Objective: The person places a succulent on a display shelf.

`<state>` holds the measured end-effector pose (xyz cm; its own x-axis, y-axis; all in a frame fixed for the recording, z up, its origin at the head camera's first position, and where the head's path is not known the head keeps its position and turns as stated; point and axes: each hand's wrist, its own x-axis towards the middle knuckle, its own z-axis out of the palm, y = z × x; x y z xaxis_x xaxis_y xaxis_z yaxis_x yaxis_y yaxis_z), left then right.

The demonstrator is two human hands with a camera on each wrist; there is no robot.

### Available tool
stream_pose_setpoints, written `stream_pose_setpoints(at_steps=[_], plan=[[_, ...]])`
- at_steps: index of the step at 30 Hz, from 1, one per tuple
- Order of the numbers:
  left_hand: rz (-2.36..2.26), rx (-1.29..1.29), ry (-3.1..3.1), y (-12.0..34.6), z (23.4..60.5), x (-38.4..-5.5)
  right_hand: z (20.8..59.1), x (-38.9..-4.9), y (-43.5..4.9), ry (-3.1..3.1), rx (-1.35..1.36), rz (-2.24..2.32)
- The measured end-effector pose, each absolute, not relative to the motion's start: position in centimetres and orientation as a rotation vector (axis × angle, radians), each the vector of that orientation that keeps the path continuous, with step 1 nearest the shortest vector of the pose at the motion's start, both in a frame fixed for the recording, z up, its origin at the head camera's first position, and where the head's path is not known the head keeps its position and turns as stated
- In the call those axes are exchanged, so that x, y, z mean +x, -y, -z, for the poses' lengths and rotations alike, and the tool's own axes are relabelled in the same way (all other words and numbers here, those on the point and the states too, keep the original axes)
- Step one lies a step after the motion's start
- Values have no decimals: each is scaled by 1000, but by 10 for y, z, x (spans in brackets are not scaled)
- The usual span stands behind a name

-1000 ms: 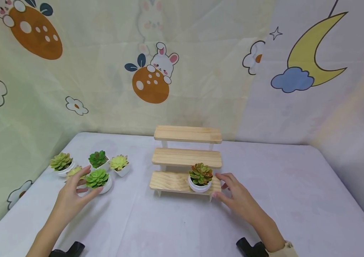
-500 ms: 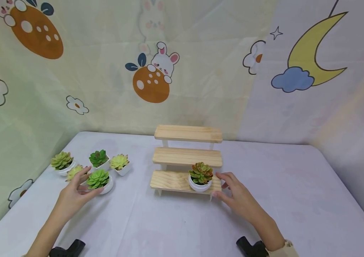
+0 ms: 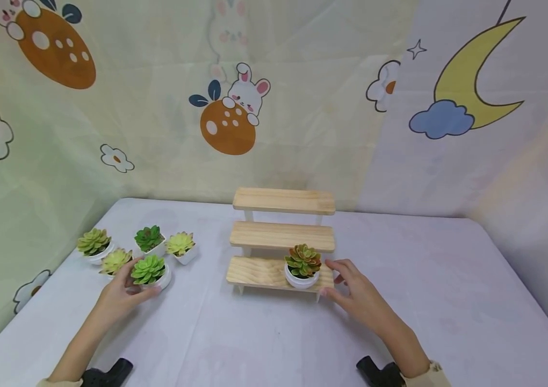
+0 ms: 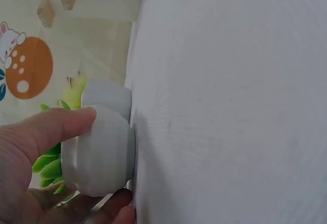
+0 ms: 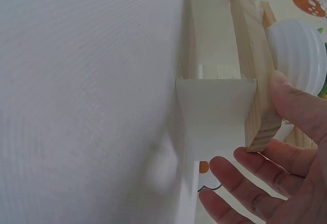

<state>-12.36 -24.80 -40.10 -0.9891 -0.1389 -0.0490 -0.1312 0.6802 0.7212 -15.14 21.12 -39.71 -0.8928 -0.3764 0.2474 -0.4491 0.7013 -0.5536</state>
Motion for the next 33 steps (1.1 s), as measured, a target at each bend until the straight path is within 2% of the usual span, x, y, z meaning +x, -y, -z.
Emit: stream_pose_setpoints(at_steps=[26,33], plan=[[1240,309,2885,245,397,-124,399,-151,-212,2779,680,-961],[1253,206,2825,233,386,-119,398,-150,-211,2760,707,-968]])
